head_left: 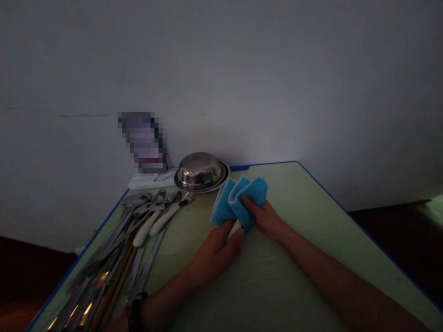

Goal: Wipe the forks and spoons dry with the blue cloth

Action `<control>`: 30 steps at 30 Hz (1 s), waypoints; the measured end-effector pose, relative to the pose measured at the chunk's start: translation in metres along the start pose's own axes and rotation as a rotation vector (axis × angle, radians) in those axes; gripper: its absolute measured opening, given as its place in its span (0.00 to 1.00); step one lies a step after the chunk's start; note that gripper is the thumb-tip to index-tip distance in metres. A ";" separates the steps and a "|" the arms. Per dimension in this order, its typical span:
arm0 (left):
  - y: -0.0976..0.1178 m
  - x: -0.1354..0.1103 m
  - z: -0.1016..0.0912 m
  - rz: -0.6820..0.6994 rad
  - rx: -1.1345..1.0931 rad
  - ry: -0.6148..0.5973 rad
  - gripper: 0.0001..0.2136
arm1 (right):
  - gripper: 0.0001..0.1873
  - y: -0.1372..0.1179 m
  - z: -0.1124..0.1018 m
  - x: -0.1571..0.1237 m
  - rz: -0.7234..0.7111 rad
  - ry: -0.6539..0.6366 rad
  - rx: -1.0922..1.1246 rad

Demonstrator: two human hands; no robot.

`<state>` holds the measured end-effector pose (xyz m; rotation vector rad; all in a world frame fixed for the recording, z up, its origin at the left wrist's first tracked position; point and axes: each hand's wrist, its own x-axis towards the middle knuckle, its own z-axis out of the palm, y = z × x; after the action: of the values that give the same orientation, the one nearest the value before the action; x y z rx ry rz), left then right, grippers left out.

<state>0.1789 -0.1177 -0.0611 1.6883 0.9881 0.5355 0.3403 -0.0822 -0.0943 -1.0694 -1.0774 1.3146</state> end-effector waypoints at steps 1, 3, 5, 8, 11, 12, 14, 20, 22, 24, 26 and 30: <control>0.000 0.000 0.000 0.000 -0.018 0.003 0.12 | 0.21 -0.001 -0.001 0.000 -0.001 -0.051 0.016; 0.000 0.001 0.000 -0.001 -0.034 0.002 0.12 | 0.21 -0.001 0.000 0.000 0.000 -0.091 0.051; 0.001 0.001 -0.001 -0.008 -0.021 0.004 0.12 | 0.21 -0.002 0.002 0.000 0.000 -0.041 0.078; 0.003 0.001 0.000 -0.006 0.014 0.019 0.12 | 0.23 -0.003 0.006 0.001 0.033 0.074 0.137; 0.004 0.000 0.002 -0.003 -0.022 0.008 0.12 | 0.25 -0.006 0.011 0.001 0.111 0.132 0.259; 0.004 0.000 0.002 -0.007 -0.045 0.002 0.12 | 0.25 -0.007 0.012 0.001 0.133 0.154 0.289; 0.004 0.000 0.002 -0.020 -0.085 0.002 0.12 | 0.25 -0.010 0.014 0.001 0.153 0.210 0.306; 0.006 -0.001 0.003 -0.009 -0.207 0.092 0.12 | 0.22 -0.012 0.011 0.007 0.097 0.437 0.434; 0.005 -0.001 0.003 0.011 -0.270 0.134 0.10 | 0.20 -0.012 0.009 0.009 0.068 0.482 0.491; 0.004 -0.001 0.003 0.022 -0.286 0.155 0.11 | 0.18 -0.011 0.007 0.011 0.049 0.467 0.503; 0.003 0.000 0.002 0.034 -0.230 0.150 0.13 | 0.17 -0.009 0.007 0.011 0.030 0.409 0.497; 0.002 -0.001 -0.002 0.064 -0.077 0.117 0.13 | 0.16 -0.009 0.007 0.009 0.018 0.279 0.432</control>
<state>0.1779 -0.1178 -0.0588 1.6397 0.9864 0.7123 0.3351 -0.0727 -0.0839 -0.9006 -0.5448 1.2910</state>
